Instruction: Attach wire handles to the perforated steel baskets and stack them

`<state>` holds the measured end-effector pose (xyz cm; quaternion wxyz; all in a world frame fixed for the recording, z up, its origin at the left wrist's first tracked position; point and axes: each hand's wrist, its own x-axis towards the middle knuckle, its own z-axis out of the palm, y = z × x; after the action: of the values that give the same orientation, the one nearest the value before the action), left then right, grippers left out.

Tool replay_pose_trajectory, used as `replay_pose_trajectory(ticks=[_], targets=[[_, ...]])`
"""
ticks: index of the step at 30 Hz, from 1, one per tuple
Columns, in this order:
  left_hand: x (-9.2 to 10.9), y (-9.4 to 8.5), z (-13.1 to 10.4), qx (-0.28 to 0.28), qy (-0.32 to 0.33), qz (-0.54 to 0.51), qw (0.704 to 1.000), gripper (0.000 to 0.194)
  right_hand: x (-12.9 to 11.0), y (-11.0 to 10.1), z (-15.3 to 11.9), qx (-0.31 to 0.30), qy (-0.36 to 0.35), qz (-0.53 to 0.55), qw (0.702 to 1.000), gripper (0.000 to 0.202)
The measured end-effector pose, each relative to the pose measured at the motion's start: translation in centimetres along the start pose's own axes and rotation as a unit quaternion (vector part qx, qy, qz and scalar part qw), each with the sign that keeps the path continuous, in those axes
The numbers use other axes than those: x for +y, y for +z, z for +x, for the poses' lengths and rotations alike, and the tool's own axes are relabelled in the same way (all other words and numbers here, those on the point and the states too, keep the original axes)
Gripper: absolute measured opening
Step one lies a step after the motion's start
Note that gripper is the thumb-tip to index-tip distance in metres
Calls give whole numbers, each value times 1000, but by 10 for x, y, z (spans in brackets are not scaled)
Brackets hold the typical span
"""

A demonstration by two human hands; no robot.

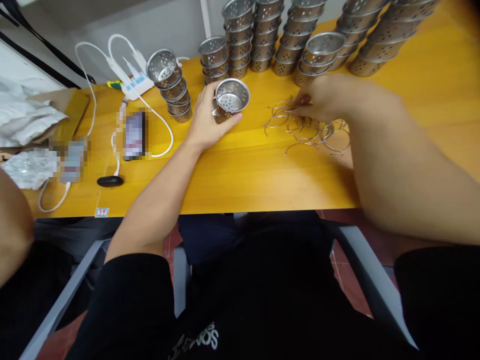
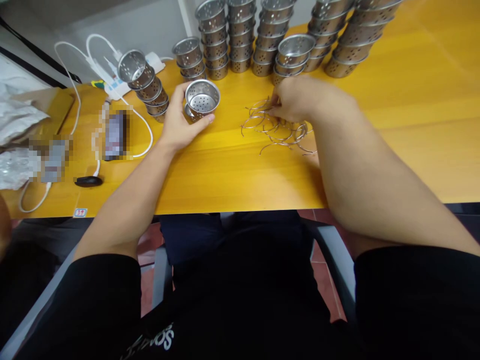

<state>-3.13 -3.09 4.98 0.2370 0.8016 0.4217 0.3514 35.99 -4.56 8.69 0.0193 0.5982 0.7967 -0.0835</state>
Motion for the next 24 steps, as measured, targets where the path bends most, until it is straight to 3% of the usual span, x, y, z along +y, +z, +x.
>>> replay_pose_trajectory(ticks=[6,11,16,24], targets=[[-1,0,0,0,4,3,1000,95,-33,-13,-14,-20,68,-69,995,20],[-4,1,1,11,2,8,1000,92,-44,-20,-19,-38,52,-76,995,21],[-4,0,0,9,13,8,1000,90,-45,-23,-21,-18,60,-78,995,17],[-1,-1,-1,18,16,10,1000,91,-59,-34,-33,45,38,-7,998,34]])
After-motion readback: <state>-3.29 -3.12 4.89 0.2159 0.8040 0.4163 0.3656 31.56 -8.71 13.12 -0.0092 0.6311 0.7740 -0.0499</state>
